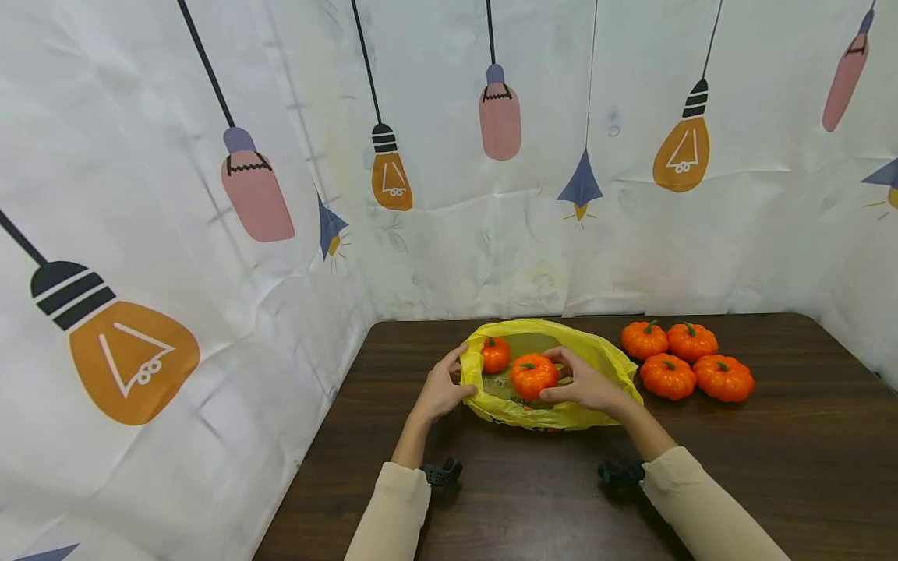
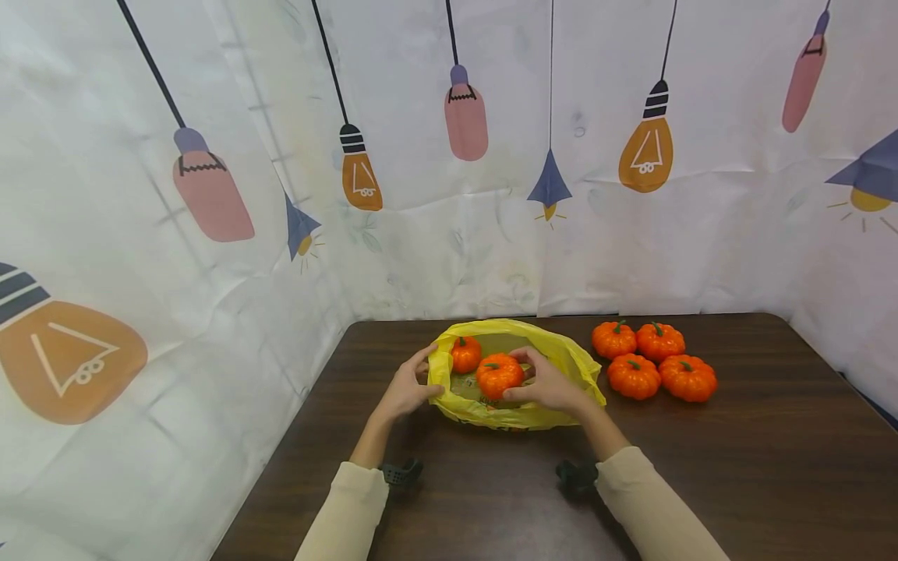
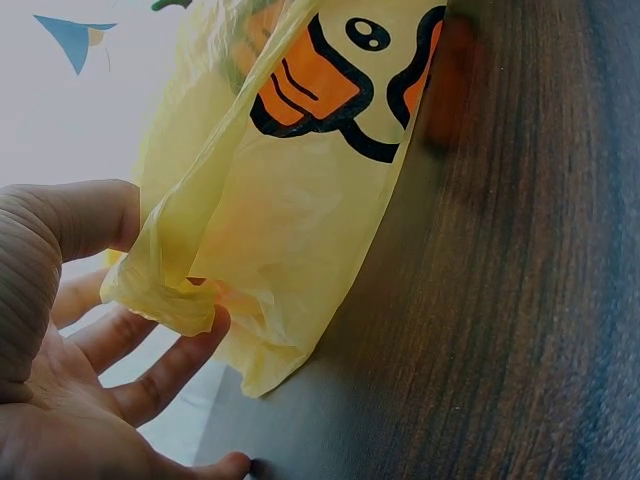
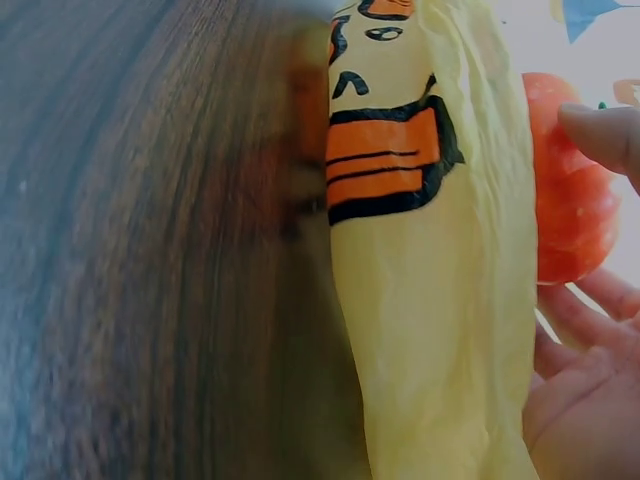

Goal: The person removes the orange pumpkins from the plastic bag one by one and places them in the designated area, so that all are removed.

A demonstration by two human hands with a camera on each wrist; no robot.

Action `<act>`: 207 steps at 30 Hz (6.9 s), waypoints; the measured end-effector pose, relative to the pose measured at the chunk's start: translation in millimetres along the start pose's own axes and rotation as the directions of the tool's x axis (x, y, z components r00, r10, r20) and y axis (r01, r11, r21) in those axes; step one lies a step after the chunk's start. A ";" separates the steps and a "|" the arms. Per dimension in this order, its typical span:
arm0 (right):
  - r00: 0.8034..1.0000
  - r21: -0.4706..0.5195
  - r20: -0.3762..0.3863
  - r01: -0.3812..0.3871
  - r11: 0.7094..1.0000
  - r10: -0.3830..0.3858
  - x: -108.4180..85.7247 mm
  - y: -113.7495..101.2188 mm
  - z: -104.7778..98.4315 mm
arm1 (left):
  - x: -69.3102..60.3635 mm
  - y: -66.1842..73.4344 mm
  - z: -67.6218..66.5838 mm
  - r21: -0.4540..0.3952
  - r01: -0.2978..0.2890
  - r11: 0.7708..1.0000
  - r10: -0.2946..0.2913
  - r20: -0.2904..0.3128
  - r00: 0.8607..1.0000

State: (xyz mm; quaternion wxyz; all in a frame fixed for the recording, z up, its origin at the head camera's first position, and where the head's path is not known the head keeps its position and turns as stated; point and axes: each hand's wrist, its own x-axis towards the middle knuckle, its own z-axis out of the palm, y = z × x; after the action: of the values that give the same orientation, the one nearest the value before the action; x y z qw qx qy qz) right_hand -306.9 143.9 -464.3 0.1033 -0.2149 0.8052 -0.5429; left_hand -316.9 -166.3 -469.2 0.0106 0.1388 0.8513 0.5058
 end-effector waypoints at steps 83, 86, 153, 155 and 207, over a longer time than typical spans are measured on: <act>0.978 -0.231 -0.210 -0.049 0.972 -0.001 -160.8 32.3 -106.3 | -1.5 -0.8 -0.4 0.048 0.012 0.999 -0.012 0.008 1.000; 0.981 -0.237 -0.195 -0.061 0.970 0.014 -163.6 38.7 -108.8 | -1.2 -1.1 0.6 0.047 0.016 0.999 -0.016 0.004 1.000; 0.980 -0.415 -0.188 -0.025 0.909 -0.059 -138.2 -29.7 -120.1 | -0.5 -0.7 3.5 0.043 0.013 0.999 -0.014 0.013 1.000; 0.978 -0.407 -0.184 0.019 0.913 -0.102 -126.4 -35.9 -106.9 | -0.6 -0.5 3.3 0.037 0.014 0.999 -0.015 0.016 1.000; 0.967 -0.112 -0.194 -0.190 0.975 0.166 98.4 6.1 65.4 | 0.1 1.2 2.9 0.052 0.014 0.999 -0.015 0.015 1.000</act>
State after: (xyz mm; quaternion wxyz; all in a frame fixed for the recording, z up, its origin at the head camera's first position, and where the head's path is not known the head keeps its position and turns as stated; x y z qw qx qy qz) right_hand -369.4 46.4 -488.8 0.0627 -0.0968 0.8610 -0.4954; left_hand -316.2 -163.3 -469.5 0.0172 0.1368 0.8650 0.4824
